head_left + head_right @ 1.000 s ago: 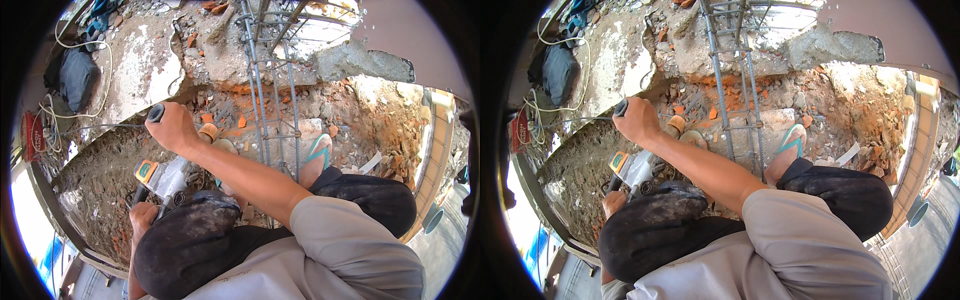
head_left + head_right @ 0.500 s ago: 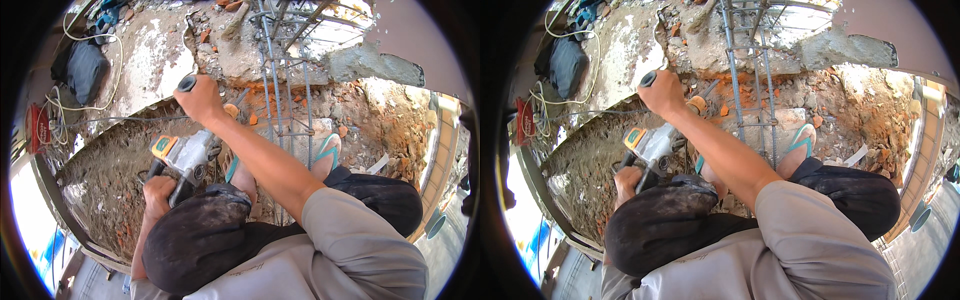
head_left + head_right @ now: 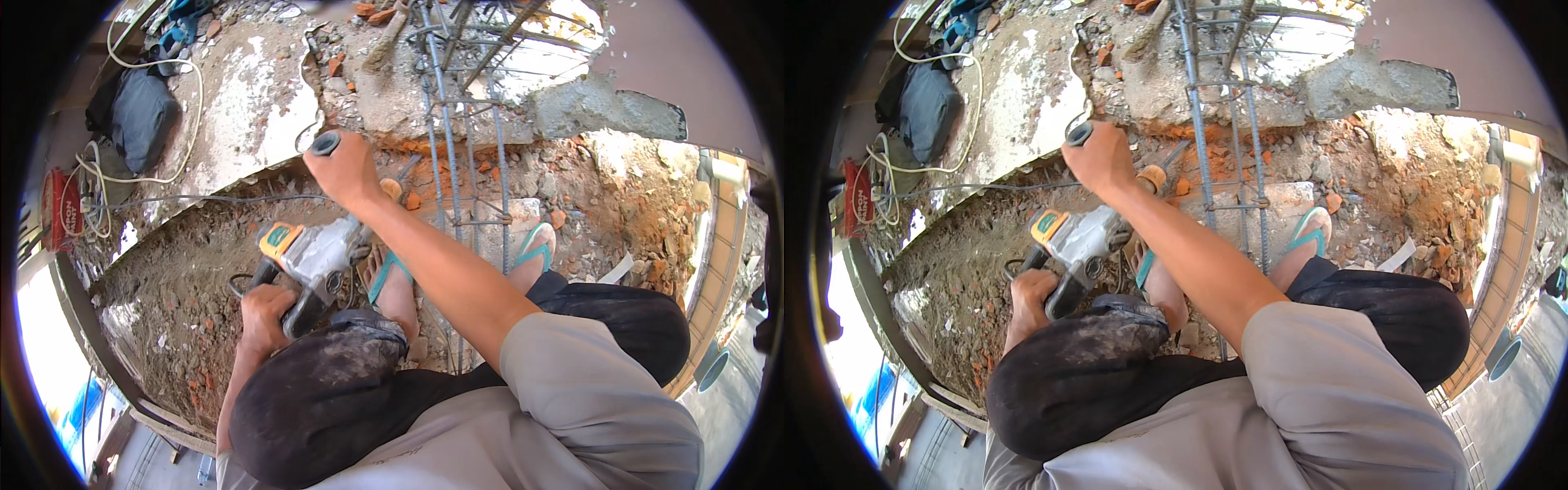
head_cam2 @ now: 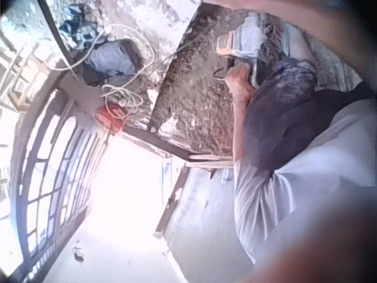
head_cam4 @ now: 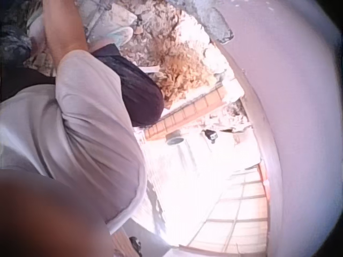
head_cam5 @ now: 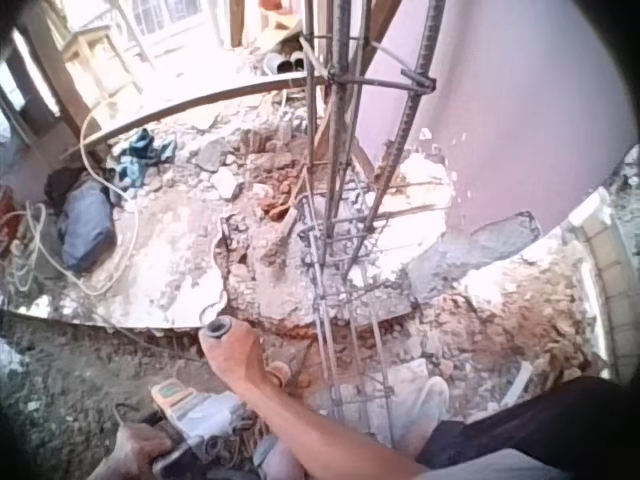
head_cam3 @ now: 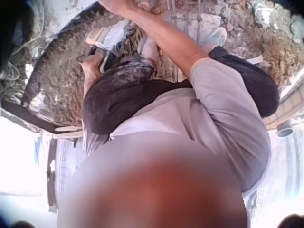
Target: The person uses a hammer drill to bore holes into a concrete floor at a construction site. They repeatedly clear debris from the drilled holes and reposition the drill to create additional holes near exposed rebar.
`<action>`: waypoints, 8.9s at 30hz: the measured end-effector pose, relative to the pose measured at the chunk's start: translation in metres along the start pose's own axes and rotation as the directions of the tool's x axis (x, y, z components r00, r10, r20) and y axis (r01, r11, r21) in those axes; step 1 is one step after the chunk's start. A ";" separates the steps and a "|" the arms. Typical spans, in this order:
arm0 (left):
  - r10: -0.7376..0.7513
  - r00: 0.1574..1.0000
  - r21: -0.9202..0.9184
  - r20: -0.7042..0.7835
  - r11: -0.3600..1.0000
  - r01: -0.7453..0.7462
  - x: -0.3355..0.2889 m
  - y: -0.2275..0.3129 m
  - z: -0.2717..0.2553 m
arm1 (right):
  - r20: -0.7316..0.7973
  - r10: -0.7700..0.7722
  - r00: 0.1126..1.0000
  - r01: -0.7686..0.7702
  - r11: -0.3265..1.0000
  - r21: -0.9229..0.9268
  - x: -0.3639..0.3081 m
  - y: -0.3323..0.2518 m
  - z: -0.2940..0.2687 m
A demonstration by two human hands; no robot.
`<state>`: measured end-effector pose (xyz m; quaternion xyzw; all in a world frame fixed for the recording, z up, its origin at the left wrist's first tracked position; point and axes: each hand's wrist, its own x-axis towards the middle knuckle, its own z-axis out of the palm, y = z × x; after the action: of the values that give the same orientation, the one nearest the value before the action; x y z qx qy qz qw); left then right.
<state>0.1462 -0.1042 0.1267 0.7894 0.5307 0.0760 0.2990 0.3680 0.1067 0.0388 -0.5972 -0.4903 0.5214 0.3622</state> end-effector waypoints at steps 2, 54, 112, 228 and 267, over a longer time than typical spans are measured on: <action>0.041 0.997 -0.062 -0.070 0.997 -0.046 -0.014 0.003 0.004 | 0.071 0.057 0.996 -0.058 0.998 0.013 -0.017 -0.004 -0.006; -0.129 0.985 -0.054 -0.114 0.991 0.123 0.006 0.054 -0.005 | 0.057 0.001 0.998 -0.004 0.999 0.050 0.010 -0.006 -0.008; -0.528 0.823 -0.104 -0.208 0.849 0.518 0.027 0.126 -0.127 | 0.452 -0.311 0.836 0.402 0.908 -0.120 -0.049 -0.140 -0.142; -0.730 0.661 0.066 -0.171 0.661 0.747 0.141 0.084 -0.070 | 0.901 0.275 0.335 0.902 0.182 -0.391 0.052 0.191 -0.332; -0.730 0.657 0.027 -0.186 0.665 0.747 0.139 0.080 -0.069 | 0.973 -0.148 0.179 0.911 0.398 -0.107 0.065 0.239 -0.187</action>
<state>0.2385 0.0255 0.1997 0.5109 0.8307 -0.0163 0.2204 0.5993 0.1224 -0.1682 -0.0792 -0.9441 0.3191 -0.0247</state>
